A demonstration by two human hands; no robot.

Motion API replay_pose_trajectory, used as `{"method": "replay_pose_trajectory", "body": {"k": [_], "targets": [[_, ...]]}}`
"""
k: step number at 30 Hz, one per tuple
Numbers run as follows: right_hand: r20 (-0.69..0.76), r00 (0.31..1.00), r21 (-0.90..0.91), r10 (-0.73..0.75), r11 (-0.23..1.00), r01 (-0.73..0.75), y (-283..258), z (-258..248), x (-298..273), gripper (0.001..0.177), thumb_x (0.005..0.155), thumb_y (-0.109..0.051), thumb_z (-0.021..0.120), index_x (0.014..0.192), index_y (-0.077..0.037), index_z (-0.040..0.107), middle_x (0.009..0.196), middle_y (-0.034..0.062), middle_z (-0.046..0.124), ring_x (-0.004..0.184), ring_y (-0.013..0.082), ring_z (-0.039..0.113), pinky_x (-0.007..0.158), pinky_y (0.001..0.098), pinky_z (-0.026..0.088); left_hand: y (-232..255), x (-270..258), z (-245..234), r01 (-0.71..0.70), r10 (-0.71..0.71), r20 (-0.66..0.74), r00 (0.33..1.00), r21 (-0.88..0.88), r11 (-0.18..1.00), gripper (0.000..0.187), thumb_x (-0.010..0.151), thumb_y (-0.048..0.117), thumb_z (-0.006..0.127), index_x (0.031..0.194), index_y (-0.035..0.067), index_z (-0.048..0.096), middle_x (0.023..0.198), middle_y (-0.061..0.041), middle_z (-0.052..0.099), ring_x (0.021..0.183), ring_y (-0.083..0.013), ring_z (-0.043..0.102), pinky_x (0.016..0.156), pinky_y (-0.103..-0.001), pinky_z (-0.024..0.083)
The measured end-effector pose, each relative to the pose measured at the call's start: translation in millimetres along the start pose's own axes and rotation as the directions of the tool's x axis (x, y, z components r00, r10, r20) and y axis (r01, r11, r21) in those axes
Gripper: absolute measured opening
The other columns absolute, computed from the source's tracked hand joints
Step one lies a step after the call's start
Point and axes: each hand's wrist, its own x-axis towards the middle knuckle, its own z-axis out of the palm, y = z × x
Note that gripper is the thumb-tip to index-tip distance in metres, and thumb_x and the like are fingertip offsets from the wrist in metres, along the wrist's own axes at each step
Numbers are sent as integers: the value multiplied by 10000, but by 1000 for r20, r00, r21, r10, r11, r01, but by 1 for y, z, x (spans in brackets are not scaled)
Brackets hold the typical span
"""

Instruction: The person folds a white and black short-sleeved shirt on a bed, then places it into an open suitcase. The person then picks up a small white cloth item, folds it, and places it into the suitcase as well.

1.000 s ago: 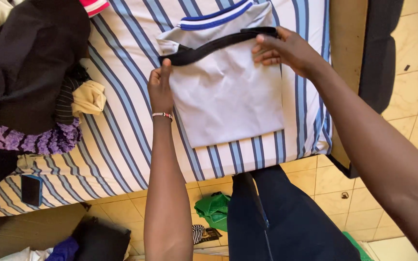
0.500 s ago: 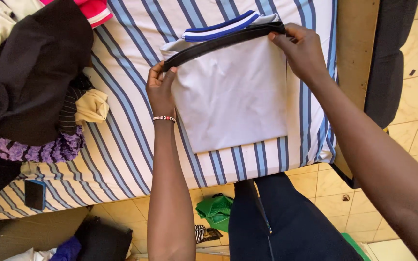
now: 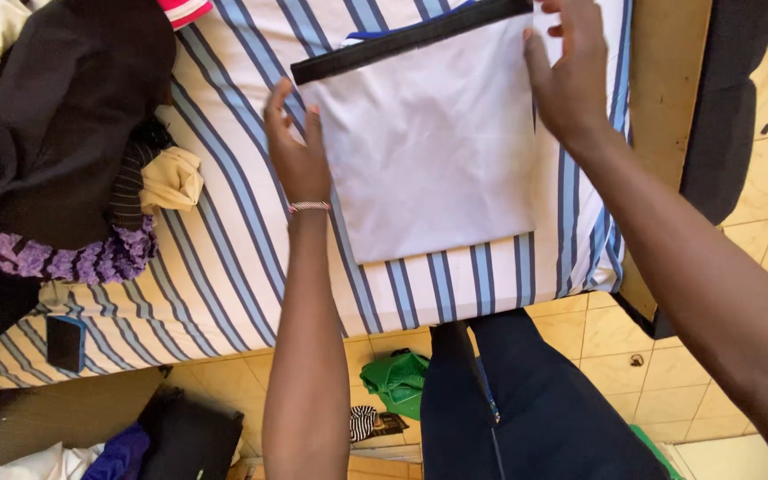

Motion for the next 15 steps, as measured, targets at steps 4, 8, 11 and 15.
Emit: {"method": "replay_pose_trajectory", "body": {"k": [4, 8, 11, 15], "targets": [[359, 928, 111, 104, 982, -153, -29, 8, -38, 280, 1072, -60, 623, 1350, -38, 597, 1172, 135, 678, 983, 232, 661, 839, 343, 550, 23, -60, 8, -136, 81, 303, 950, 165, 977, 298, 1109, 167, 609, 1392, 79, 578, 1372, -121, 628, 1250, -250, 644, 1076, -311, 538], [495, 834, 226, 243, 891, -393, -41, 15, -75, 426, 998, -87, 653, 1403, -10, 548, 1121, 107, 698, 970, 187, 674, 865, 351, 553, 22, -101, 1, 226, -176, 320, 931, -123, 966, 331, 1014, 183, 632, 1324, 68, 629, 1283, -132, 695, 1154, -273, 699, 995, -337, 567], [400, 699, 393, 593, 578, -715, -39, 14, -88, 361, 1078, -174, 574, 1426, -86, 536, 1063, 71, 696, 857, 149, 657, 767, 308, 555, 11, -118, -7, 424, -383, 257, 887, -127, 897, 312, 1018, 195, 629, 1308, 83, 644, 1289, -117, 694, 1179, -271, 697, 1023, -338, 554], [444, 792, 34, 420, 875, -483, -53, -1, -127, 291, 1069, -193, 605, 1347, -104, 605, 1160, 86, 692, 1036, 230, 652, 933, 364, 555, 9, -153, -13, -200, 117, 358, 926, 205, 958, 326, 1064, 231, 682, 1331, 76, 576, 1498, -115, 569, 1444, -291, 555, 1262, -401, 453]]}}
